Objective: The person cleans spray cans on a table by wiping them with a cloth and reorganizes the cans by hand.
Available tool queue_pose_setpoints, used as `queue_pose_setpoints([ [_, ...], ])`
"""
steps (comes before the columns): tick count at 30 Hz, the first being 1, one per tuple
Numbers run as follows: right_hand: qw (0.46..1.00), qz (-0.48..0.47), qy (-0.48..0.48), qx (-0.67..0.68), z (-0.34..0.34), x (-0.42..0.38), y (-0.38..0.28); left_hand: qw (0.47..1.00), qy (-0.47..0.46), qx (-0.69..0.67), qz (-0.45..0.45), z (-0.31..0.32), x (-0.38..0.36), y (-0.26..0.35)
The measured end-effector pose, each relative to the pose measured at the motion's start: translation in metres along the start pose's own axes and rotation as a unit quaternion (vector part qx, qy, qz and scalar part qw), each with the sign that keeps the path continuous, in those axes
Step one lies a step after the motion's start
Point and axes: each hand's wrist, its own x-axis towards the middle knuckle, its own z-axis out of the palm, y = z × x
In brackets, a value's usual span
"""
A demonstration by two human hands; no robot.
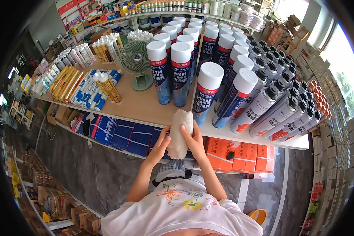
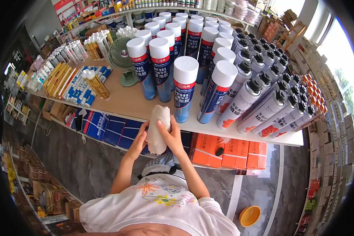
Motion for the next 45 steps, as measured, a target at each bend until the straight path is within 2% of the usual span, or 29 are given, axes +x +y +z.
queue_pose_setpoints([
  [3,0.995,-0.056,0.004,-0.078,-0.002,0.003,0.009,0.999,0.006,0.007,-0.033,0.005,0.004,0.004],
  [4,0.995,-0.057,0.005,-0.079,-0.005,0.004,0.008,0.998,-0.005,0.034,-0.058,0.006,0.007,0.005],
  [5,0.988,-0.042,0.012,-0.148,-0.01,0.004,0.005,0.998,-0.007,0.034,-0.058,0.007,0.008,0.004],
  [6,0.976,-0.027,0.02,-0.216,-0.013,0.004,0.003,0.998,0.002,0.005,-0.067,0.009,0.01,0.003],
  [7,0.976,-0.028,0.023,-0.217,-0.013,0.004,0.002,0.997,0.01,-0.024,-0.076,0.01,0.012,0.003],
  [9,0.949,-0.155,0.097,-0.255,-0.013,0.004,0.002,0.997,0.015,-0.045,-0.067,0.014,0.013,0.005],
  [11,0.943,-0.166,0.094,-0.271,-0.023,0.008,0.005,0.996,0.02,-0.067,-0.057,0.015,0.013,0.008],
  [12,0.938,-0.176,0.09,-0.286,-0.028,0.01,0.007,0.994,-0.006,-0.081,-0.074,0.012,0.012,0.01],
  [13,0.978,-0.061,0.04,-0.193,-0.029,0.01,0.009,0.991,-0.031,-0.095,-0.091,0.011,0.012,0.01],
  [14,0.978,-0.062,0.042,-0.194,-0.031,0.008,0.01,0.991,-0.033,-0.095,-0.091,0.011,0.011,0.008],
  [16,0.996,0.07,-0.033,-0.047,-0.029,0.004,-0.002,0.976,-0.06,-0.19,-0.089,0.013,0.01,0.005],
  [18,0.995,0.077,-0.041,-0.044,-0.028,0.0,-0.006,0.971,-0.054,-0.202,-0.115,0.014,0.005,0.005],
  [22,0.992,0.088,-0.084,-0.022,-0.029,0.004,-0.002,0.982,-0.034,-0.172,-0.074,0.016,0.006,0.001],
  [24,0.998,-0.034,-0.048,-0.026,-0.026,0.006,0.005,0.995,0.043,-0.095,-0.011,0.016,0.014,0.008],
  [26,0.983,-0.159,-0.001,-0.09,-0.032,0.014,0.012,0.993,0.086,-0.026,0.073,0.012,0.027,0.03],
  [29,0.966,-0.215,0.085,-0.119,-0.043,0.024,-0.005,0.961,0.126,0.051,0.242,0.008,0.057,0.079],
  [31,0.958,-0.231,0.131,-0.113,-0.049,0.032,-0.016,0.914,0.129,0.097,0.372,0.02,0.077,0.112],
  [35,0.92,-0.302,0.163,-0.188,-0.043,0.054,-0.053,0.775,0.132,0.206,0.582,0.056,0.111,0.159],
  [38,0.891,-0.318,0.176,-0.271,-0.039,0.076,-0.063,0.695,0.141,0.294,0.641,0.073,0.13,0.171],
  [40,0.923,-0.271,0.124,-0.242,-0.037,0.089,-0.06,0.665,0.08,0.352,0.654,0.088,0.134,0.182],
  [41,0.933,-0.213,0.112,-0.267,-0.036,0.087,-0.062,0.665,0.036,0.355,0.656,0.093,0.141,0.183],
  [42,0.91,-0.221,0.118,-0.33,-0.035,0.093,-0.056,0.665,0.011,0.37,0.649,0.099,0.142,0.183],
  [44,0.943,-0.137,0.116,-0.281,-0.04,0.091,-0.05,0.699,-0.054,0.4,0.59,0.104,0.142,0.186],
  [45,0.942,-0.133,0.12,-0.285,-0.042,0.091,-0.048,0.709,-0.061,0.419,0.564,0.107,0.141,0.187],
])
